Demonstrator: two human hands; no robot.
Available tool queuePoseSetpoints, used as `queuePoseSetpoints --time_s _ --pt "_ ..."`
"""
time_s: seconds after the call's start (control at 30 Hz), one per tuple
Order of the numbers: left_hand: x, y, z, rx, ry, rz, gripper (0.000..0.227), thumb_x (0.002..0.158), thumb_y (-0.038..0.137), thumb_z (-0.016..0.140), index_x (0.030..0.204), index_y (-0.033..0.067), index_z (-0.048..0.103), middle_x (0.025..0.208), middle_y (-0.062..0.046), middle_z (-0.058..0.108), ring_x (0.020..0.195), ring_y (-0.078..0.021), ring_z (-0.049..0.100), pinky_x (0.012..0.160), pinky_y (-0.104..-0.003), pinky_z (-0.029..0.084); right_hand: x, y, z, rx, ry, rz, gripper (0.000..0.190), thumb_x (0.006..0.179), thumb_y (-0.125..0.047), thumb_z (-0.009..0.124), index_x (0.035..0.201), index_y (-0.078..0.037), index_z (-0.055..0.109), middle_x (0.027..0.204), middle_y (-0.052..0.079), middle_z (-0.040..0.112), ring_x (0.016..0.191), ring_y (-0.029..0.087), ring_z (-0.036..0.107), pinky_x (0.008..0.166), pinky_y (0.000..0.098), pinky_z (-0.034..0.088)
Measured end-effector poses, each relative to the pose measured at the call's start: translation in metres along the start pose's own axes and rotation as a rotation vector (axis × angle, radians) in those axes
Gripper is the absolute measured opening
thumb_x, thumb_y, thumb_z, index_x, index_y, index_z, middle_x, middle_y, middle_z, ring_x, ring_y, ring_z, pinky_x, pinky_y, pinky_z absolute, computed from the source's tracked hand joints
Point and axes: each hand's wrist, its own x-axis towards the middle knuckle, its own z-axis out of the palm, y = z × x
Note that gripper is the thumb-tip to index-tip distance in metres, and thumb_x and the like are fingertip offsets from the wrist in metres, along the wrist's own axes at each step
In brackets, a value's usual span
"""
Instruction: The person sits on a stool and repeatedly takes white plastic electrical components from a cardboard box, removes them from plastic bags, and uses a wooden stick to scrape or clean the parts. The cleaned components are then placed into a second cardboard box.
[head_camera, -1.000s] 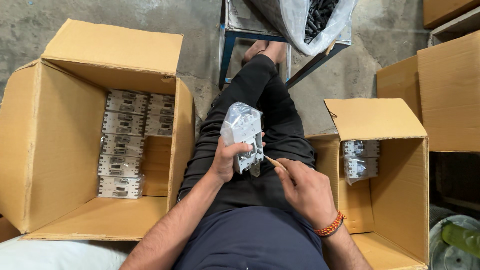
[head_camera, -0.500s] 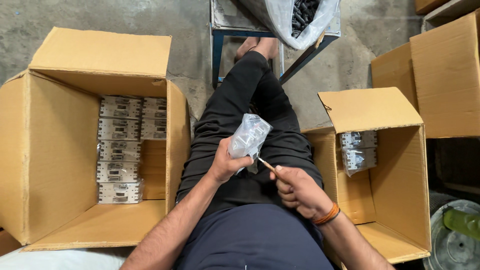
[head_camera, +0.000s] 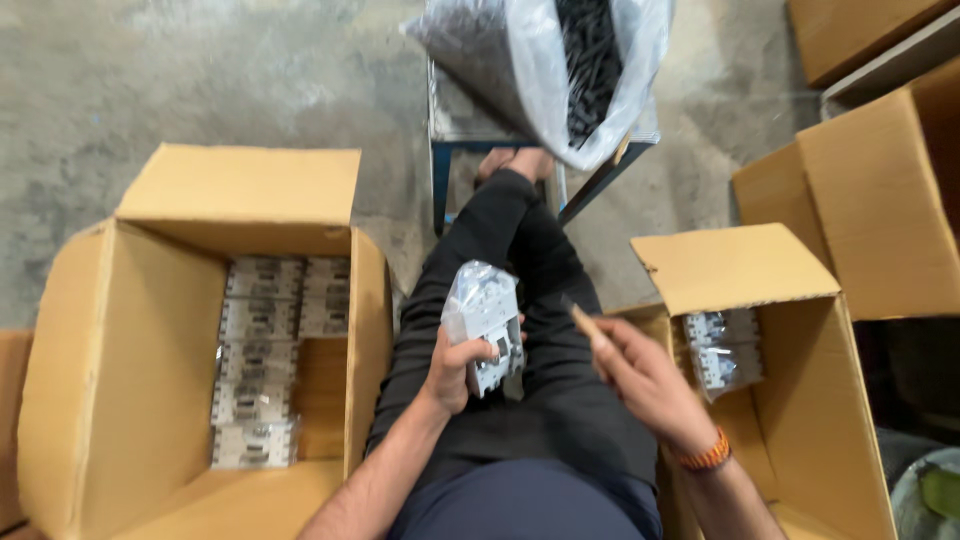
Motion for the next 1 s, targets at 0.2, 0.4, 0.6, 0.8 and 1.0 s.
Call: queuePoseSetpoints --time_s 0.2,0.4,0.6,0.8,1.0 --pt "-0.003 0.01 0.008 0.019 -0.007 -0.052 0.069 0.064 0.008 0.061 0.131 -0.0045 0.059 0.115 -0.018 0.071 0.104 -0.0293 0.072 0.091 -0.042 0.059 0.102 -0.075 -0.025 -0.194 0.311 -0.477 0.044 0.101 -0.011 0.061 0.142 0.0 0.052 0.097 0.0 0.063 0.081 0.005 0.057 0.067 0.0213 0.049" --pt "-0.009 0.011 0.006 -0.113 -0.012 -0.034 0.071 0.076 0.03 0.075 0.135 -0.0033 0.055 0.121 -0.019 0.068 0.107 -0.0302 0.07 0.09 -0.046 0.06 0.123 -0.088 -0.03 -0.048 0.288 -0.584 0.053 0.093 -0.006 0.066 0.143 -0.001 0.047 0.124 0.006 0.061 0.088 0.012 0.063 0.071 0.0274 0.056" --pt "-0.013 0.005 0.008 -0.302 -0.053 0.037 0.101 0.08 0.08 0.061 0.141 -0.0007 0.052 0.124 -0.022 0.068 0.107 -0.0319 0.07 0.087 -0.047 0.061 0.037 0.006 0.039 0.394 -0.094 -0.045 0.047 0.091 -0.017 0.067 0.135 -0.001 0.058 0.118 0.007 0.07 0.093 0.015 0.07 0.07 0.0308 0.061" --pt "-0.02 -0.004 0.013 -0.141 -0.049 0.091 0.103 0.085 0.082 0.056 0.144 -0.0028 0.05 0.129 -0.019 0.065 0.115 -0.0274 0.066 0.098 -0.041 0.054 0.005 0.039 0.064 0.812 -0.301 0.224 0.042 0.096 -0.014 0.07 0.134 0.001 0.06 0.106 0.01 0.07 0.09 0.017 0.068 0.077 0.0339 0.061" --pt "-0.037 0.019 0.009 0.072 -0.06 0.206 0.079 0.085 0.045 0.075 0.145 -0.0006 0.049 0.131 -0.009 0.064 0.125 -0.0195 0.059 0.109 -0.034 0.045 0.012 0.06 0.056 1.032 -0.241 -0.009 0.027 0.101 -0.01 0.07 0.125 -0.003 0.059 0.101 0.003 0.068 0.083 0.01 0.062 0.074 0.0267 0.053"
